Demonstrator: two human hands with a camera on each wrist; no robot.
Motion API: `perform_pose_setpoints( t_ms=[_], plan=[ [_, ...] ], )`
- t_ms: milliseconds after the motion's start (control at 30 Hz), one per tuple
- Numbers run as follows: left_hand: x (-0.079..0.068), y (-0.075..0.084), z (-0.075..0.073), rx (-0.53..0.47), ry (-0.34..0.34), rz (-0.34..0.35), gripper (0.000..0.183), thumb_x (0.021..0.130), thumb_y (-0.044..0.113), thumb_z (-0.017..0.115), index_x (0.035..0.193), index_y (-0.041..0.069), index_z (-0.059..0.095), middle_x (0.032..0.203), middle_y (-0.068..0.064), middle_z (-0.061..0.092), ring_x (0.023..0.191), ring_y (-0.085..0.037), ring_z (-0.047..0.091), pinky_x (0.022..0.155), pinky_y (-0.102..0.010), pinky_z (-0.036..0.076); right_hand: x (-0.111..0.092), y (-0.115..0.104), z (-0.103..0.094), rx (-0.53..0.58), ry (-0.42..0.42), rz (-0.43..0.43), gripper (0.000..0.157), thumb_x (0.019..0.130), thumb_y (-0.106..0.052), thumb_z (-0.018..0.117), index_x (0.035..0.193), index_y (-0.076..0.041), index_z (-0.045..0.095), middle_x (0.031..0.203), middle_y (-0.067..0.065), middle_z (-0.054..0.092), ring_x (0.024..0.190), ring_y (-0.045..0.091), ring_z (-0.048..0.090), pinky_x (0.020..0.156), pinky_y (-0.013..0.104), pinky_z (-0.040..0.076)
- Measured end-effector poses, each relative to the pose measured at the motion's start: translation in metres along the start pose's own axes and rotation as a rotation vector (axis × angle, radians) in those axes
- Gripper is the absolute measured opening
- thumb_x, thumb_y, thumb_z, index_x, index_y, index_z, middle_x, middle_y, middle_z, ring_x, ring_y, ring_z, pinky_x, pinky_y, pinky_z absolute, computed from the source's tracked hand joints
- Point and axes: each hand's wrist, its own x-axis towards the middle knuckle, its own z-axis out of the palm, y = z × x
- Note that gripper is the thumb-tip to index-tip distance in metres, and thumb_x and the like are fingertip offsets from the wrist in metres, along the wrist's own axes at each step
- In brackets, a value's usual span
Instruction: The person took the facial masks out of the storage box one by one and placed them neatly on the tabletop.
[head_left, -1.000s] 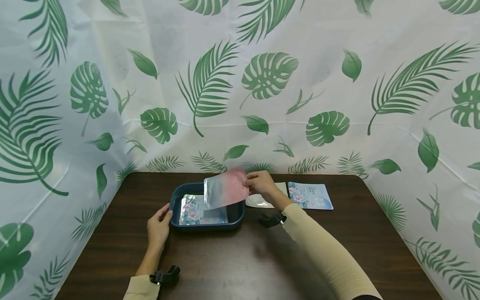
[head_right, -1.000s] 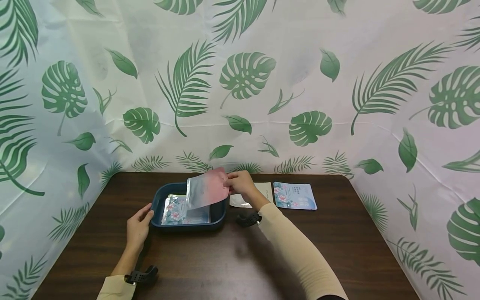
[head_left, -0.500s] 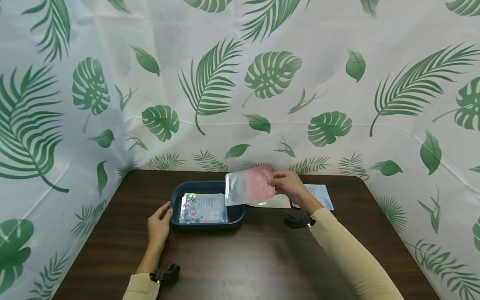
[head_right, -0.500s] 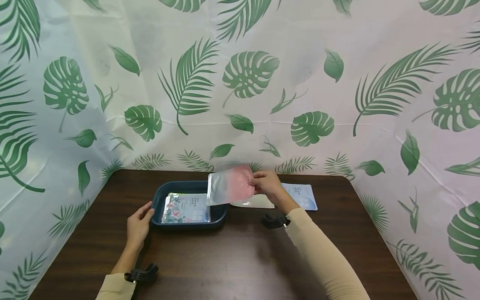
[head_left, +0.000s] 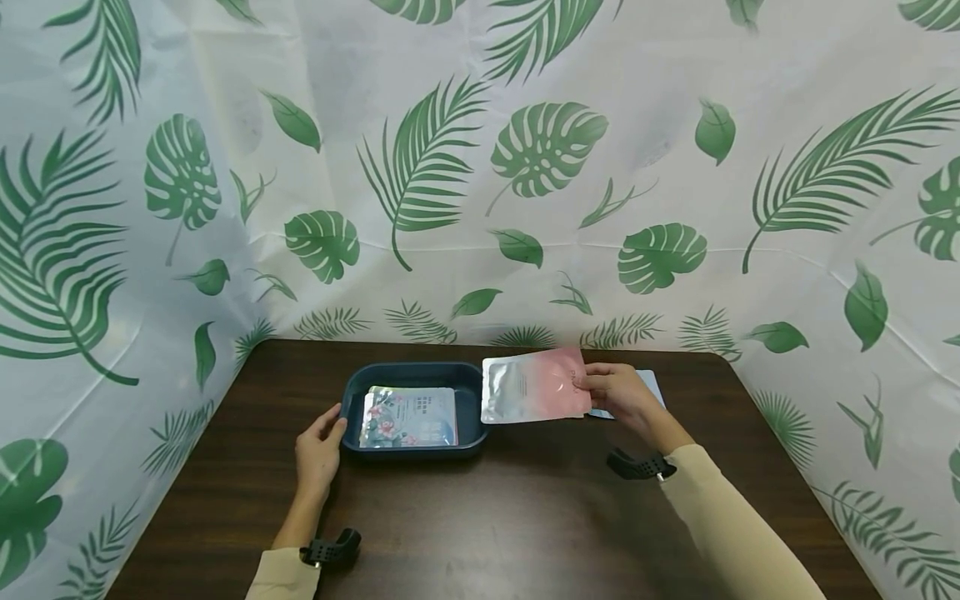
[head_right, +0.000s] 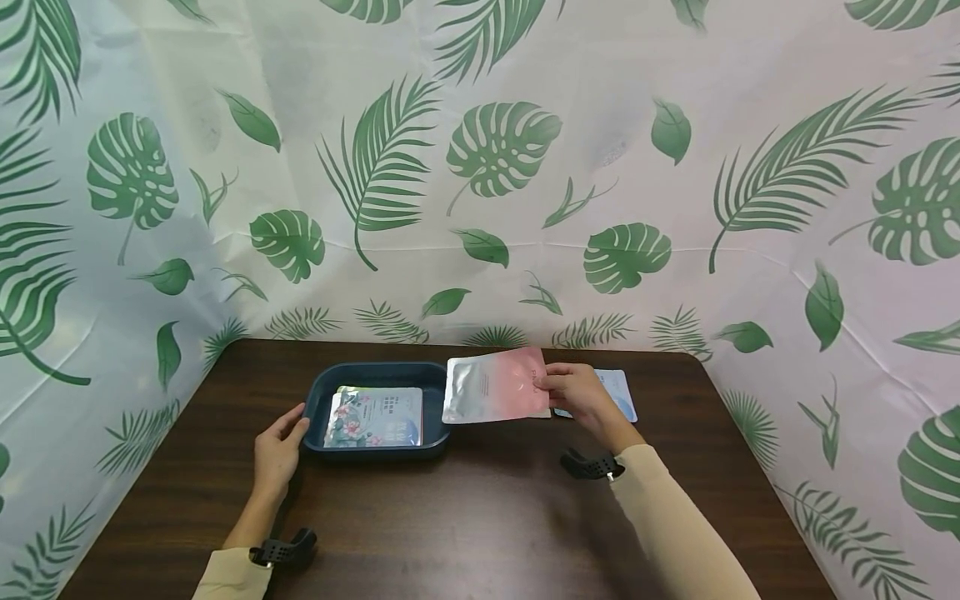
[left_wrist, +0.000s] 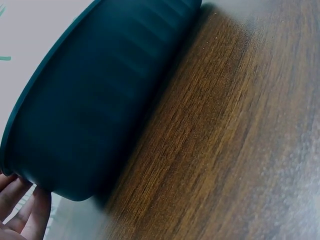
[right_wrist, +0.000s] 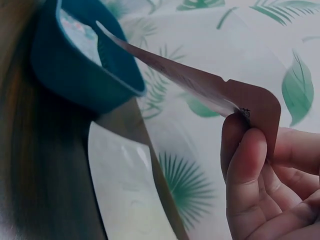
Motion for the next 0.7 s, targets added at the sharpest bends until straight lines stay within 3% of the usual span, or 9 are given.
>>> perform_pose_setpoints(
  t_ms=[200, 433, 700],
  plan=[
    [0.000, 0.000, 0.000, 0.004, 0.004, 0.005, 0.038, 0.100, 0.018, 0.053, 0.137, 0.006, 0.055, 0.144, -0.018, 0.051, 0.136, -0.032, 0.042, 0.112, -0.050, 0.033, -0.005, 0.010, -0.013, -0.008, 0.012, 0.026, 0.030, 0.093, -0.011, 0.064, 0.118, 0.006, 0.061, 0.084, -0.004, 0.068, 0.072, 0.011, 0.066, 0.069, 0.027, 0.056],
    [-0.001, 0.002, 0.000, -0.001, 0.002, 0.011, 0.039, 0.101, 0.018, 0.053, 0.137, 0.005, 0.055, 0.143, -0.019, 0.052, 0.130, -0.030, 0.046, 0.107, -0.047, 0.037, -0.005, 0.024, -0.024, -0.056, 0.037, 0.057, 0.039, 0.093, -0.019, 0.066, 0.122, 0.006, 0.060, 0.084, -0.005, 0.070, 0.072, 0.011, 0.065, 0.070, 0.025, 0.056],
    [-0.001, 0.001, 0.001, 0.002, 0.000, 0.002, 0.039, 0.101, 0.018, 0.052, 0.138, 0.006, 0.054, 0.144, -0.019, 0.051, 0.131, -0.030, 0.045, 0.108, -0.047, 0.037, -0.004, 0.050, -0.021, -0.037, 0.028, 0.104, 0.037, 0.093, -0.018, 0.064, 0.122, 0.006, 0.060, 0.086, -0.005, 0.069, 0.075, 0.011, 0.063, 0.071, 0.025, 0.054]
  ],
)
